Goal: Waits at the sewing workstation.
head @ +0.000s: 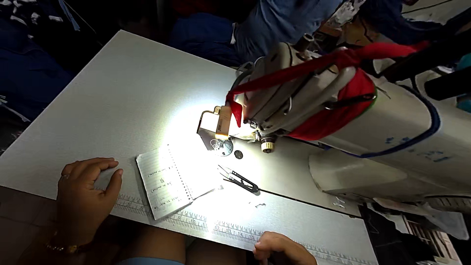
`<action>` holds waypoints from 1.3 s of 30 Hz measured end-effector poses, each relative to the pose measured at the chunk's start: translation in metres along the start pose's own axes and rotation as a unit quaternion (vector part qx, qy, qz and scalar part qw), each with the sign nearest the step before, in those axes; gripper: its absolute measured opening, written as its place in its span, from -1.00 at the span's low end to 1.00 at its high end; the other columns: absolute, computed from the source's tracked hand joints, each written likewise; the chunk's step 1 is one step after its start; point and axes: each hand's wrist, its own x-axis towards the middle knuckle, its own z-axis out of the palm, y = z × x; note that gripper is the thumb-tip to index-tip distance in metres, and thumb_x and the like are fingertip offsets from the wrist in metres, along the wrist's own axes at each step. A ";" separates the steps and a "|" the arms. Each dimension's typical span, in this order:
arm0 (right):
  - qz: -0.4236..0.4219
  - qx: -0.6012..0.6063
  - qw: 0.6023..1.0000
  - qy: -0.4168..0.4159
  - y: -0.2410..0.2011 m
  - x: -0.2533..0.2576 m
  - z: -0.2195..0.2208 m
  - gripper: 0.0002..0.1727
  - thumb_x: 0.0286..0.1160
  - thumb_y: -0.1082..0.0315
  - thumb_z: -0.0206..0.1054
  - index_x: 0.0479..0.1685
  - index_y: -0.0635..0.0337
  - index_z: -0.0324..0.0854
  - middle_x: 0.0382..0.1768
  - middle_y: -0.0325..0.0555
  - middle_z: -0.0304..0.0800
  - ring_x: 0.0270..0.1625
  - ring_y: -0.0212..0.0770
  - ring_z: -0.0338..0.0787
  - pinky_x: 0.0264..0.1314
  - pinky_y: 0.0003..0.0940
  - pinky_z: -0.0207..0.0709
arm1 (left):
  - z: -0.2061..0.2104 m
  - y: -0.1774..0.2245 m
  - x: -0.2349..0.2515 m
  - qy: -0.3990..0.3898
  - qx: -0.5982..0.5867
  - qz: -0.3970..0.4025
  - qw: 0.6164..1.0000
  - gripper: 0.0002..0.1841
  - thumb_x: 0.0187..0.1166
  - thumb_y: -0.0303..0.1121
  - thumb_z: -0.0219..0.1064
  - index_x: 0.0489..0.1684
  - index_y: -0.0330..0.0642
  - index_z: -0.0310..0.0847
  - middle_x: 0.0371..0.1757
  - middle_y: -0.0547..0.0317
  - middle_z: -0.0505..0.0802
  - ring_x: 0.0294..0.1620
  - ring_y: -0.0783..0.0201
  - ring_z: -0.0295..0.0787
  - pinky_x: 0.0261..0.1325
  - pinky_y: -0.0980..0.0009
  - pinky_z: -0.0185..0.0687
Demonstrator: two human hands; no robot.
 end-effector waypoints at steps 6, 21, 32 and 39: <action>0.017 0.028 0.999 0.000 -0.002 0.004 0.001 -0.49 0.53 -0.22 0.36 0.26 -0.11 0.75 -0.11 -0.34 0.87 -0.21 -0.45 0.82 -0.16 -0.53 0.73 | 0.001 -0.001 -0.001 -0.001 -0.011 0.009 1.000 -0.61 0.59 -0.12 0.26 -0.02 -0.30 0.82 0.09 -0.12 0.87 0.17 -0.04 0.72 0.34 -0.07 0.37; -0.026 0.022 0.998 0.056 0.003 -0.001 0.011 -0.49 0.53 -0.20 0.38 0.26 -0.08 0.74 -0.13 -0.32 0.83 -0.21 -0.46 0.80 -0.19 -0.56 0.72 | 0.011 -0.025 -0.008 -0.007 -0.024 0.017 1.000 -0.58 0.59 -0.09 0.32 -0.02 -0.34 0.79 0.13 -0.17 0.83 0.30 -0.08 0.67 0.47 -0.03 0.38; -0.056 0.037 0.996 0.063 0.005 -0.001 0.011 -0.50 0.55 -0.15 0.39 0.16 0.07 0.74 -0.17 -0.24 0.78 -0.23 -0.46 0.77 -0.18 -0.58 0.70 | 0.011 0.005 -0.002 -0.027 -0.033 -0.013 0.999 -0.61 0.64 -0.35 0.25 -0.15 -0.74 0.63 0.02 -0.55 0.77 0.19 -0.11 0.74 0.37 0.20 0.58; -0.076 0.044 0.995 0.055 0.006 -0.001 0.010 -0.50 0.54 -0.12 0.41 0.10 0.15 0.73 -0.19 -0.17 0.77 -0.20 -0.43 0.77 -0.14 -0.57 0.69 | 0.007 0.021 0.003 -0.062 0.006 -0.039 0.997 -0.65 0.65 -0.42 0.23 -0.13 -0.76 0.61 0.03 -0.58 0.75 0.20 -0.14 0.74 0.36 0.16 0.60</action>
